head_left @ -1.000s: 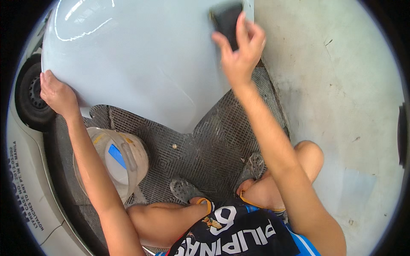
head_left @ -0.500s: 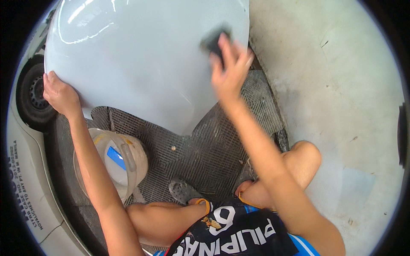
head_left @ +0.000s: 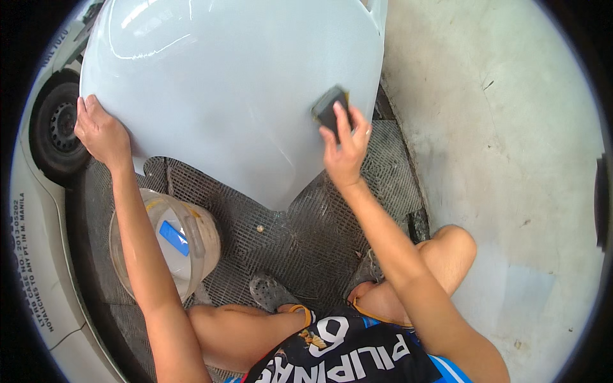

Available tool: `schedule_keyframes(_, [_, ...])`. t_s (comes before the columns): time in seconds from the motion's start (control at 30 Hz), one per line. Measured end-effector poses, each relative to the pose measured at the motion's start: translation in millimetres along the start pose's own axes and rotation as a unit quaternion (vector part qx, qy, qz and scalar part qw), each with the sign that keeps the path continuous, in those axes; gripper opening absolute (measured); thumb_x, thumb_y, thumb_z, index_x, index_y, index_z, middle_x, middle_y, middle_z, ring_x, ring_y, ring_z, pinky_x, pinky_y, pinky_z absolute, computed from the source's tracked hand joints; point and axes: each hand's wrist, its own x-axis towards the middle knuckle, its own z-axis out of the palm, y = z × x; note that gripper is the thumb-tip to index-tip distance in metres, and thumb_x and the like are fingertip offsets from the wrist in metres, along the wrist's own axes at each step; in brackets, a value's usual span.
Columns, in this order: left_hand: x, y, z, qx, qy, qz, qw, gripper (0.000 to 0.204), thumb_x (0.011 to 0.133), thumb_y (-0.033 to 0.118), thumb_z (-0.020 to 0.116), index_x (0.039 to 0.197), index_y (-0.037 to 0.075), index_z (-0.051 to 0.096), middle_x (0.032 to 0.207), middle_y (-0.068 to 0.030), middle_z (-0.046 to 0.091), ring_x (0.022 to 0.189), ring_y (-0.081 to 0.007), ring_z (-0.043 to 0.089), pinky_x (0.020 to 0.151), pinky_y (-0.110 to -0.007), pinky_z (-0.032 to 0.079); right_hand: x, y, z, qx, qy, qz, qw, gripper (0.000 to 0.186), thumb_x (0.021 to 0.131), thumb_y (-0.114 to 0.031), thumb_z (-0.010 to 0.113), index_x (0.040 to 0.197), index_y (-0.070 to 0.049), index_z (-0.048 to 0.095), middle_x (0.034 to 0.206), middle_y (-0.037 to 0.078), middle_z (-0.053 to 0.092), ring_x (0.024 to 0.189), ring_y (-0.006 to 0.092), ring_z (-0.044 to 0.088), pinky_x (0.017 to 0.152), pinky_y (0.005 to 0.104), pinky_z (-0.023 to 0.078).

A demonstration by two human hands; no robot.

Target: The person sands a white car bumper with a sanding block, repeatedly dipping it in a bucket of water and wiping the surface with their hand. The bumper is repositioned several times to access different areas.

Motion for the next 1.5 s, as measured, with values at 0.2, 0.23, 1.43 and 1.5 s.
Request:
schedule_keyframes(0.2, [-1, 0, 1, 0.023, -0.032, 0.054, 0.998, 0.06, 0.108, 0.045, 0.043, 0.142, -0.002, 0.06, 0.142, -0.0284, 0.06, 0.134, -0.0441, 0.051, 0.116, -0.048, 0.037, 73, 1, -8, -0.062, 0.07, -0.066, 0.993, 0.057, 0.083, -0.01, 0.08, 0.138, -0.015, 0.064, 0.13, 0.015, 0.055, 0.117, 0.0378, 0.052, 0.1, 0.0498, 0.045])
schedule_keyframes(0.23, [-2, 0, 1, 0.014, -0.021, 0.034, 0.999, 0.06, 0.108, 0.045, 0.043, 0.142, -0.002, 0.06, 0.142, -0.0286, 0.06, 0.133, -0.0445, 0.051, 0.116, -0.048, 0.037, 46, -4, -4, -0.05, 0.034, -0.055, 0.997, 0.057, 0.083, -0.011, 0.08, 0.138, -0.014, 0.064, 0.13, 0.015, 0.055, 0.118, 0.0386, 0.052, 0.1, 0.0502, 0.045])
schedule_keyframes(1.43, [0, -6, 0, -0.008, -0.019, 0.0, 1.0, 0.062, 0.108, 0.046, 0.041, 0.143, -0.003, 0.058, 0.145, -0.026, 0.058, 0.137, -0.043, 0.047, 0.118, -0.046, 0.033, 10, -31, -6, 0.055, -0.059, -0.024, 0.996, 0.059, 0.078, -0.014, 0.082, 0.135, -0.017, 0.066, 0.126, 0.015, 0.058, 0.113, 0.039, 0.055, 0.097, 0.0484, 0.049])
schedule_keyframes(1.5, [0, -6, 0, -0.002, -0.027, 0.031, 0.999, 0.063, 0.108, 0.045, 0.041, 0.143, -0.004, 0.058, 0.145, -0.0263, 0.059, 0.137, -0.0427, 0.047, 0.118, -0.046, 0.033, 44, -19, -17, 0.016, -0.01, -0.056, 0.998, 0.057, 0.079, -0.014, 0.084, 0.134, -0.014, 0.066, 0.125, 0.015, 0.058, 0.109, 0.036, 0.056, 0.094, 0.0449, 0.048])
